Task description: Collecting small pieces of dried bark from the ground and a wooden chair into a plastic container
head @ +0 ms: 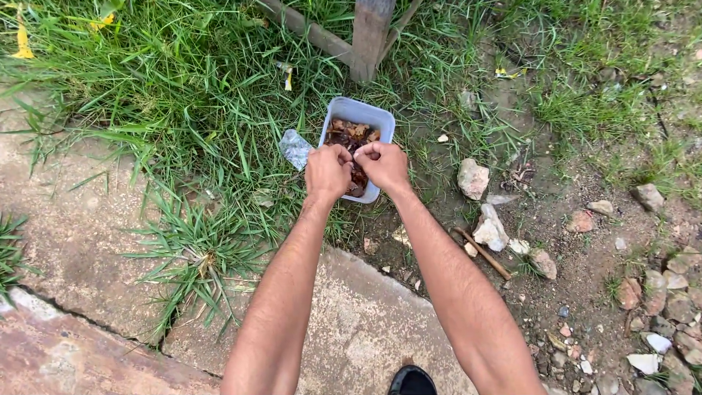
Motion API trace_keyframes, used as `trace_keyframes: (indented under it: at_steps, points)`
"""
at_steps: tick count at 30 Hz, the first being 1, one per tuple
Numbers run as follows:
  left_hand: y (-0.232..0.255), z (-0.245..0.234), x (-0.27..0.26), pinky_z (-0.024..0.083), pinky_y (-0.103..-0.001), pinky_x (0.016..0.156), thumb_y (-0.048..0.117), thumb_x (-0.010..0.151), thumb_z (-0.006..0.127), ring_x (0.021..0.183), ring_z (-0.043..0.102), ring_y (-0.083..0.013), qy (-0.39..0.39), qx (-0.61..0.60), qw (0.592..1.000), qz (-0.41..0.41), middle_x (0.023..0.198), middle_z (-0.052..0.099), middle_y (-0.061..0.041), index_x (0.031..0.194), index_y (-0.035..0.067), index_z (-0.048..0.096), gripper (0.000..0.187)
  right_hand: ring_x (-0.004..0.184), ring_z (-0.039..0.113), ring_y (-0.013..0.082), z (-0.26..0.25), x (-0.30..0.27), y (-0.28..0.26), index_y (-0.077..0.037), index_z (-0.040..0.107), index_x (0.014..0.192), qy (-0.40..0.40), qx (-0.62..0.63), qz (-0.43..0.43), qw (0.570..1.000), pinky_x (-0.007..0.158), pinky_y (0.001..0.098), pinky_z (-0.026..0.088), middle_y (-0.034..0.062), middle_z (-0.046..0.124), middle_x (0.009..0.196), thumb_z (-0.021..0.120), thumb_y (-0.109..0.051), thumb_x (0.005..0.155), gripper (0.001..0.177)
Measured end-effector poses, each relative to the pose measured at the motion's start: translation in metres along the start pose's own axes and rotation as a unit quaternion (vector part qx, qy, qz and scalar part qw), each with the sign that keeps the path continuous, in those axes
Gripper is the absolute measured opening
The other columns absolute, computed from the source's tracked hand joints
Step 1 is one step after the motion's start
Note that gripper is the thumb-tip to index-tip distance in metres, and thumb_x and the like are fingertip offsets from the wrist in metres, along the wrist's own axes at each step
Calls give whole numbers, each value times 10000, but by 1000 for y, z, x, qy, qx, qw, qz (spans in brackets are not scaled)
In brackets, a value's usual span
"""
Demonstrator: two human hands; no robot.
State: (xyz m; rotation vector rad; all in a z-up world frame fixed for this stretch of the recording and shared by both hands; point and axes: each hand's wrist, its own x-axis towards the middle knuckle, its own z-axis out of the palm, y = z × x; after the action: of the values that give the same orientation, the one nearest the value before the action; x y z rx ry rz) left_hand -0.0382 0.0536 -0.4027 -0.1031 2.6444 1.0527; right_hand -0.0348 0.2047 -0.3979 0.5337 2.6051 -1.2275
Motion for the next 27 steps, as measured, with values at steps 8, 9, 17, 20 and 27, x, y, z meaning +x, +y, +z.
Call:
trace_keyframes:
  at_steps: [8, 9, 17, 20, 27]
  points:
    - [-15, 1, 4, 546, -457, 1027, 246, 908, 693, 1133, 651, -263, -32, -3, 999, -27, 964, 786, 57, 1007, 298, 779, 141, 883, 745, 173, 9, 7, 5, -311, 807, 937, -7, 19, 18, 1000, 840, 378, 577, -69, 770, 823, 717, -213, 771, 213]
    - [-17, 3, 6, 540, -455, 1037, 254, 924, 672, 1152, 651, -256, -37, 1, 999, -31, 996, 792, 59, 1030, 312, 778, 161, 895, 743, 187, 8, 8, 6, -306, 811, 949, 0, 26, 16, 1000, 834, 390, 573, -51, 770, 836, 714, -209, 791, 209]
    - [-15, -21, 0, 549, -442, 971, 186, 886, 752, 1117, 622, -259, 26, 0, 1000, -10, 1014, 736, -17, 1048, 220, 770, 166, 881, 711, 208, -7, -2, 6, -252, 805, 996, 58, 23, -13, 998, 844, 369, 566, 2, 740, 860, 744, -219, 797, 210]
    - [-20, -19, -1, 528, -482, 1011, 200, 891, 761, 1214, 567, -309, 42, 17, 999, -23, 1141, 661, -69, 1087, 179, 730, 200, 1025, 659, 289, -11, -7, 10, -120, 741, 1153, 94, 20, -3, 995, 935, 433, 540, 95, 656, 998, 775, -162, 817, 340]
    - [-74, 24, 8, 523, -527, 1044, 217, 971, 662, 1298, 588, -369, -45, 5, 985, -165, 1294, 609, -185, 1405, 96, 568, 460, 1191, 673, 351, 4, -19, 35, -44, 658, 1306, -64, -33, 97, 993, 1057, 509, 499, 128, 762, 1122, 768, -255, 837, 526]
